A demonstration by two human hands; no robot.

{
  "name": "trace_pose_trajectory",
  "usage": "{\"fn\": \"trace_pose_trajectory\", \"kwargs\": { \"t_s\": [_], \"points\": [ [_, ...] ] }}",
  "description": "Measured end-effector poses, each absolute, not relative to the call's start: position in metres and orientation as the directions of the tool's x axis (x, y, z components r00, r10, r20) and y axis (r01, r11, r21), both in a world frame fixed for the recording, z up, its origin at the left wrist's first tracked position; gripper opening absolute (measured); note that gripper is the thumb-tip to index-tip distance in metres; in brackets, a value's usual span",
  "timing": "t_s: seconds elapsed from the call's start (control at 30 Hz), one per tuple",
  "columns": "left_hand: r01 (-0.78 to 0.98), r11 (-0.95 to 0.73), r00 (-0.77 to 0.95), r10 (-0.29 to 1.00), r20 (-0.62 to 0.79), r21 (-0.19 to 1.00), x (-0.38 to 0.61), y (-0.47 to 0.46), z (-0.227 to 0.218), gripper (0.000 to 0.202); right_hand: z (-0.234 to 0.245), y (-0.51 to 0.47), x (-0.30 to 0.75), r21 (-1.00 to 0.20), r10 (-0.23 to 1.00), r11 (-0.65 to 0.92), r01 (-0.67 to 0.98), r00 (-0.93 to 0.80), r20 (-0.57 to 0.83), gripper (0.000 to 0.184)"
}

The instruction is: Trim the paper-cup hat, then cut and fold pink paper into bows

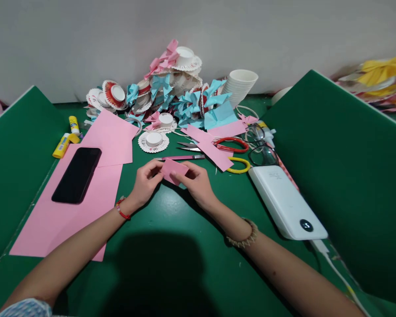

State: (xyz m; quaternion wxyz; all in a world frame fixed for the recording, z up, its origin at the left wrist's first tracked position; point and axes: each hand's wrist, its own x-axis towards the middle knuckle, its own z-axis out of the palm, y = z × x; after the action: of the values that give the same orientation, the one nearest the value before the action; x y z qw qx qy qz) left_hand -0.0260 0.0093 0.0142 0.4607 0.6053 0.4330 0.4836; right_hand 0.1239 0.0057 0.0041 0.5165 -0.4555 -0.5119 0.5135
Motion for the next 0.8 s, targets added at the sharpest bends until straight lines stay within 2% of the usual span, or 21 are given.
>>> {"fn": "trace_pose_trajectory", "kwargs": {
  "t_s": [0.23, 0.4, 0.53, 0.67, 0.8],
  "points": [
    [0.204, -0.189, 0.181, 0.971, 0.153, 0.961, -0.0236, 0.0094, 0.0075, 0.013, 0.0022, 0.0077, 0.1247, -0.994, 0.997, 0.052, -0.091, 0.053, 0.048, 0.02],
    [0.348, -0.282, 0.187, 0.955, 0.228, 0.894, -0.0217, 0.0053, 0.006, 0.016, 0.0029, 0.0073, 0.1239, -0.997, 0.996, 0.049, -0.061, 0.072, 0.044, 0.017],
    [0.363, -0.308, 0.227, 0.945, 0.237, 0.88, -0.0213, 0.0046, 0.0094, 0.021, 0.0004, 0.0078, 0.1241, -0.996, 0.992, 0.047, -0.08, 0.119, 0.037, 0.02],
    [0.351, -0.293, 0.316, 0.931, 0.182, 0.889, -0.0223, 0.0061, 0.0127, 0.032, -0.0006, 0.0083, 0.1255, -0.992, 0.996, 0.03, -0.126, 0.088, 0.019, 0.025],
    [0.367, -0.348, 0.354, 0.91, 0.217, 0.863, -0.0214, 0.0054, 0.0149, 0.029, 0.0027, 0.0071, 0.1258, -0.995, 0.998, 0.068, -0.073, 0.013, 0.068, 0.022]
  ]
}}
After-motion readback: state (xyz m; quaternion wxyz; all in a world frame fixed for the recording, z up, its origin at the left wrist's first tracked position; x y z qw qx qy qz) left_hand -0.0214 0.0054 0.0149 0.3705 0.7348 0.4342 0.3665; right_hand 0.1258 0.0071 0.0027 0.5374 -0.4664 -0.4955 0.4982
